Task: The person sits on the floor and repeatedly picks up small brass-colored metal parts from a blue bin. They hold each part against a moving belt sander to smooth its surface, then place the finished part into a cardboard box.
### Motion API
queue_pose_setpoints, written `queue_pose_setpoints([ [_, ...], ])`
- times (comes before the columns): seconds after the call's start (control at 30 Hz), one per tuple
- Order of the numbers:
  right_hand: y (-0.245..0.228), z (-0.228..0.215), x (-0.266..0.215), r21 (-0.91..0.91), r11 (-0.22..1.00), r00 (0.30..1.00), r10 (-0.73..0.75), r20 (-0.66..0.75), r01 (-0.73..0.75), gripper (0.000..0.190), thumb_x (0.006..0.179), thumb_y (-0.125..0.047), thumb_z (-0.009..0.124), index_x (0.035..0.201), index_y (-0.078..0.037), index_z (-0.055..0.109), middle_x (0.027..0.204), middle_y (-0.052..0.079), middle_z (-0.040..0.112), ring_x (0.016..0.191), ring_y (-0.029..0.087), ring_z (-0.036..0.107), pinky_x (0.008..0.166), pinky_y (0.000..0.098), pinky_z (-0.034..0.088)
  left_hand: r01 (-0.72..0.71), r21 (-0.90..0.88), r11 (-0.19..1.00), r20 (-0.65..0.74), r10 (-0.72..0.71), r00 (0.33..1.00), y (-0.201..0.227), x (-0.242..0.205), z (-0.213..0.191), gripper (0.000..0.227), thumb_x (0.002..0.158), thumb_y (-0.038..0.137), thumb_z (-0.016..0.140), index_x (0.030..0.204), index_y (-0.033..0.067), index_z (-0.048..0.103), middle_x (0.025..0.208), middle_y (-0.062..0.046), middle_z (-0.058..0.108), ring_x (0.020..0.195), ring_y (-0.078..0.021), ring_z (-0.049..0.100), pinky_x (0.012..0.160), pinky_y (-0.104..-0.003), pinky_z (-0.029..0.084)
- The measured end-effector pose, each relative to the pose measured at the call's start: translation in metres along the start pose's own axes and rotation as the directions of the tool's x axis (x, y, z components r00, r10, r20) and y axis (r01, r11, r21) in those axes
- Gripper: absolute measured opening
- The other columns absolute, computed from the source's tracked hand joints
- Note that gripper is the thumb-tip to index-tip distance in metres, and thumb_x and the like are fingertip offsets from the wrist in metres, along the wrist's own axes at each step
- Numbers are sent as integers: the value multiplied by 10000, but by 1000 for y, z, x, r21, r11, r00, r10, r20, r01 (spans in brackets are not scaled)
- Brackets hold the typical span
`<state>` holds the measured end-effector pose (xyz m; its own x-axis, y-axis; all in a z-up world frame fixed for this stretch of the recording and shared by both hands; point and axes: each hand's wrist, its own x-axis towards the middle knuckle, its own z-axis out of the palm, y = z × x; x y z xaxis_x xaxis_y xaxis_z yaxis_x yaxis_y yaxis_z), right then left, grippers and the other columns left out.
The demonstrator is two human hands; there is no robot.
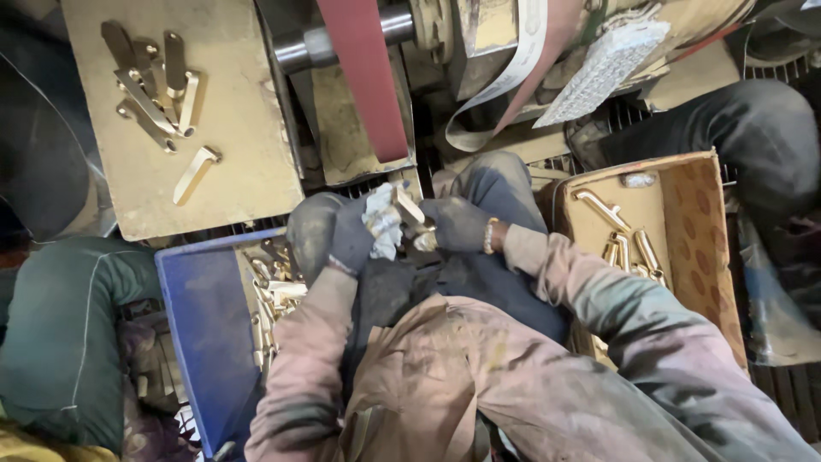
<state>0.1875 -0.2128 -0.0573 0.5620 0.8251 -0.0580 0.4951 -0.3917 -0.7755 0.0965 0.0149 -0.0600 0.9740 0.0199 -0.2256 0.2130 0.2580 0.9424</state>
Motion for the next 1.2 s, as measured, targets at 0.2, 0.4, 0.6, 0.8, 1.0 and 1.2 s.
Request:
queue_pose_setpoints([
  [0.2, 22, 21, 32, 26, 973, 973, 230, 4, -230, 405, 773, -338, 835, 952, -18, 661, 886, 215, 710, 868, 407, 693, 741, 492, 527, -5, -32, 999, -71, 3, 998, -56, 57, -26, 363, 967, 1, 712, 1320, -58, 649, 1065, -34, 712, 884, -89, 647, 749, -257, 527],
  [0.4, 23, 23, 37, 72, 931, 932, 352, 91, -359, 481, 764, -411, 833, 951, -3, 660, 903, 220, 714, 882, 389, 699, 753, 478, 527, 24, 68, 997, -168, -12, 986, -75, 72, -27, 205, 946, 21, 727, 1143, -32, 745, 919, -19, 739, 763, -74, 653, 652, -250, 543],
  [0.6, 29, 30, 40, 65, 925, 923, 365, 120, -374, 551, 755, -470, 847, 957, 11, 670, 917, 231, 711, 897, 400, 692, 758, 482, 523, 104, 36, 994, -193, -95, 977, -90, 80, -31, 166, 944, 16, 711, 1093, -46, 750, 902, -47, 731, 727, -102, 647, 614, -271, 520],
  [0.8, 40, 33, 40, 147, 953, 957, 241, 159, -264, 493, 824, -431, 810, 1009, 16, 711, 911, 238, 719, 874, 384, 708, 758, 448, 539, -26, 49, 998, -146, 33, 989, -105, 91, -37, 153, 935, 16, 690, 1064, -54, 730, 994, -54, 768, 875, -114, 718, 753, -259, 566],
  [1.0, 34, 29, 40, 232, 945, 967, 198, 159, -232, 372, 851, -311, 761, 1044, 3, 707, 958, 220, 751, 899, 353, 742, 767, 421, 563, 7, 23, 1000, -177, -2, 984, -94, 84, -31, 209, 953, 23, 704, 1141, -61, 738, 1015, -64, 760, 884, -124, 683, 760, -267, 550],
  [1.2, 7, 6, 22, 70, 997, 995, 35, 92, -42, 423, 811, -294, 823, 1091, -6, 689, 986, 215, 722, 910, 398, 693, 767, 465, 538, -68, 121, 990, -86, 79, 993, -40, 35, -17, 451, 849, -29, 727, 1290, -12, 638, 1144, -16, 738, 996, -98, 688, 856, -259, 583],
])
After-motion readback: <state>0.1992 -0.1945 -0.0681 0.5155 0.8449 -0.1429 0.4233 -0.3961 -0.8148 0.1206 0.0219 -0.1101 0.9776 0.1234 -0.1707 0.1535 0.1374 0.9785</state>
